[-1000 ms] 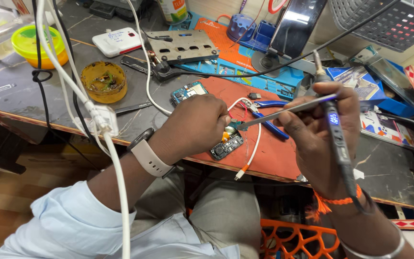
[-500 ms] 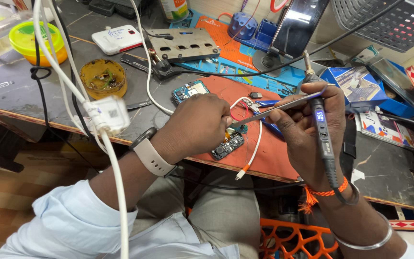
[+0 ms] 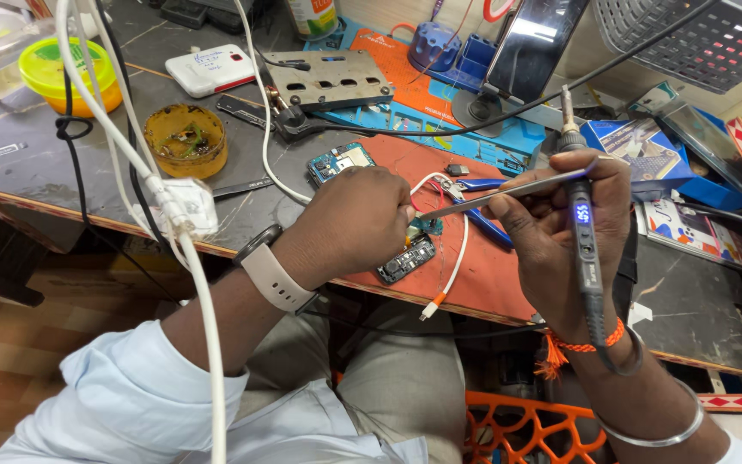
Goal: The person uses a soldering iron to apply solder to a small circuit board attached to a disassembled mobile phone. They repeatedly dip the iron into a container of flux and continue soldering the same area.
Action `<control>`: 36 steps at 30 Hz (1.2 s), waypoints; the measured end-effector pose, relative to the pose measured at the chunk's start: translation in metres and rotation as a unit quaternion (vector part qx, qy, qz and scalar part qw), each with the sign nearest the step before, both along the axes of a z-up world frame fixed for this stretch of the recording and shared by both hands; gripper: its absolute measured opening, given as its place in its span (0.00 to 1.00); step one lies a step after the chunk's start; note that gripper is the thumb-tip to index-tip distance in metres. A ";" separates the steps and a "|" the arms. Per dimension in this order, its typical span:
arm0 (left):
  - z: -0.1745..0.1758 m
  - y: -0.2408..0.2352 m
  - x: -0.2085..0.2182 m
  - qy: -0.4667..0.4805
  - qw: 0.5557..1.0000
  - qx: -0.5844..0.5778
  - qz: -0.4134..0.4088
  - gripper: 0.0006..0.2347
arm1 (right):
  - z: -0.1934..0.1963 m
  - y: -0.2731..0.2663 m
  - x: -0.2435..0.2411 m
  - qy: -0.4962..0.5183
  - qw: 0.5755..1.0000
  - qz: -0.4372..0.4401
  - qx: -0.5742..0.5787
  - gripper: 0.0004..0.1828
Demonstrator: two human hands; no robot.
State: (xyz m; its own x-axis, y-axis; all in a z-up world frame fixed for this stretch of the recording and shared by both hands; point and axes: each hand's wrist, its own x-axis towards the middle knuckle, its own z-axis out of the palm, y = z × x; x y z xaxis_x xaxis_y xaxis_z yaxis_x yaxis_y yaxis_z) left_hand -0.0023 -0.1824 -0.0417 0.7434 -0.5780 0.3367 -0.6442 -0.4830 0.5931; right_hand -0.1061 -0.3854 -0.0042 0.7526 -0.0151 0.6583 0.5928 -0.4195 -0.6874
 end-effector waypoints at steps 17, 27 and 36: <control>-0.006 -0.008 0.010 -0.015 1.000 0.017 0.005 0.11 | -0.009 0.008 -0.008 -0.059 0.992 -0.072 -0.086 0.25; -0.006 -0.012 0.013 0.015 0.999 0.044 0.021 0.11 | -0.008 0.012 -0.013 -0.067 0.994 -0.025 -0.077 0.25; -0.006 -0.011 0.016 0.007 0.999 0.049 0.009 0.12 | -0.005 0.013 -0.015 -0.097 0.988 -0.044 -0.112 0.24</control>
